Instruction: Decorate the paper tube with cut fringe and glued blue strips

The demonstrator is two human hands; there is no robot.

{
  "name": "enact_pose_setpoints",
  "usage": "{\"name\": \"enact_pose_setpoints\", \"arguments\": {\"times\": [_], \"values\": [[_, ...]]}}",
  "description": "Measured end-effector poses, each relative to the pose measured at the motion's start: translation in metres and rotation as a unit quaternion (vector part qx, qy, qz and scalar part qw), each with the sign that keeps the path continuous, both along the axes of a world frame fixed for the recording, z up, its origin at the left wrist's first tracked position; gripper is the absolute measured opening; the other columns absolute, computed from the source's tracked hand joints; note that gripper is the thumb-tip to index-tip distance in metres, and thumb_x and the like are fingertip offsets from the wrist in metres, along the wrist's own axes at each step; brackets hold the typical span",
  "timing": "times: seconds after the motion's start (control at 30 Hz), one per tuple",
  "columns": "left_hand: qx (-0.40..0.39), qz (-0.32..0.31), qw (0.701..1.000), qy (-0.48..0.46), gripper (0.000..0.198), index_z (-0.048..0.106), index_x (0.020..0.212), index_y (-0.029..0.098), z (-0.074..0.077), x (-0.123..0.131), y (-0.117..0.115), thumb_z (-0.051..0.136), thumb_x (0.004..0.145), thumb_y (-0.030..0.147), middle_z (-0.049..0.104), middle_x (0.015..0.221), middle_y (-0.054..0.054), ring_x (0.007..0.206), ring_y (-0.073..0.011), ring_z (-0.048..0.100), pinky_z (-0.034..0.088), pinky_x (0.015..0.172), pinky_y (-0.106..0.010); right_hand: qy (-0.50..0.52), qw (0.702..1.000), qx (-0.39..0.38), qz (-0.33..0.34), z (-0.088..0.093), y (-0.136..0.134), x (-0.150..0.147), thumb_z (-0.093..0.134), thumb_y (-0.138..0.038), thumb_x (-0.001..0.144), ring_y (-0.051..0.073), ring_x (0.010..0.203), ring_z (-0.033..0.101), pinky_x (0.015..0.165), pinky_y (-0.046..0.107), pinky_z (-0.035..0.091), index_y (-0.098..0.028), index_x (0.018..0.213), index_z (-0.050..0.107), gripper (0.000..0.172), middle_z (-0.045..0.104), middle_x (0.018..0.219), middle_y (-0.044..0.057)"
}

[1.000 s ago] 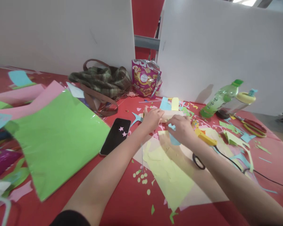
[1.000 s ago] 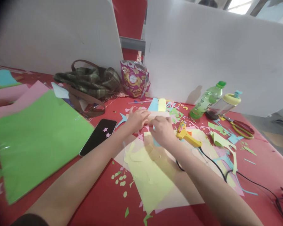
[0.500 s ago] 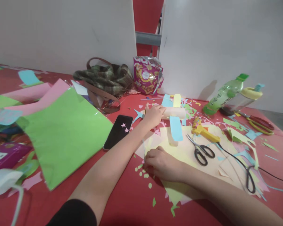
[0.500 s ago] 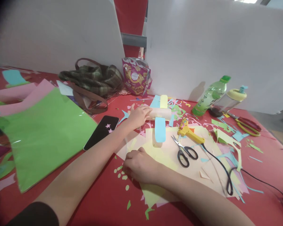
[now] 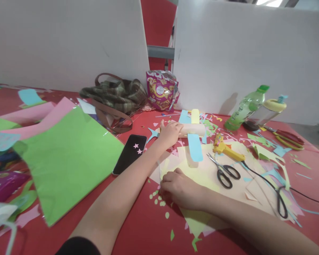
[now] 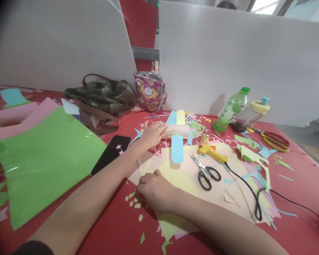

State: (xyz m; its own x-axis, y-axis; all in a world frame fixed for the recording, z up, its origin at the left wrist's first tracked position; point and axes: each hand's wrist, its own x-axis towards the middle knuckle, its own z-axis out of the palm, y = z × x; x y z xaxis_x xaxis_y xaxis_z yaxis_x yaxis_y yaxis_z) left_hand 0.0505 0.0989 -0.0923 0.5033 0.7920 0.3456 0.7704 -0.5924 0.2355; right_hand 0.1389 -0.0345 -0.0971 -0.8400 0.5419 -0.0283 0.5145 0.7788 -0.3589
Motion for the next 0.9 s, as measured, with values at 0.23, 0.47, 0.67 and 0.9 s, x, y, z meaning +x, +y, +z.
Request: {"name": "enact_pose_setpoints", "arguments": {"times": [0.23,0.47,0.67,0.9], "values": [[0.003,0.002,1.0,-0.001,0.031,0.045,0.101,0.025,-0.0028,0.0008,0.0013,0.038,0.076,0.009,0.053,0.11,-0.003,0.106,-0.0193,0.04,0.011,0.092,-0.055,0.001,1.0,0.002,-0.003,-0.0022,-0.0014,0.0006,0.052,-0.01,0.066,0.013,0.069,0.047,0.064,0.026,0.024,-0.016,0.075,0.053,0.011,0.056,0.078,0.002],[0.01,0.005,1.0,0.006,0.027,0.047,0.098,0.026,-0.0032,0.0015,0.0032,0.041,0.076,0.012,0.054,0.108,-0.002,0.104,-0.0202,0.042,0.011,0.091,-0.056,0.029,1.0,-0.001,-0.005,-0.0045,-0.0001,-0.0002,0.051,-0.015,0.072,0.013,0.071,0.049,0.064,0.026,0.023,-0.017,0.07,0.055,0.005,0.057,0.073,0.0],[0.012,0.01,1.0,0.012,0.027,0.047,0.098,0.026,-0.003,0.0018,0.0032,0.042,0.075,0.013,0.054,0.109,-0.002,0.104,-0.0201,0.042,0.01,0.092,-0.055,0.028,1.0,0.002,-0.002,-0.005,0.0004,0.0008,0.051,-0.014,0.072,0.013,0.073,0.049,0.065,0.026,0.023,-0.018,0.074,0.056,0.007,0.058,0.076,0.0],[0.012,0.012,1.0,0.019,0.029,0.047,0.097,0.025,-0.0028,0.0019,0.0024,0.041,0.074,0.009,0.053,0.11,-0.002,0.104,-0.0198,0.042,0.011,0.091,-0.055,0.011,1.0,0.006,0.008,-0.0038,-0.0004,0.0011,0.049,-0.013,0.073,0.014,0.072,0.049,0.064,0.025,0.025,-0.016,0.078,0.055,0.008,0.057,0.078,0.003]]}}
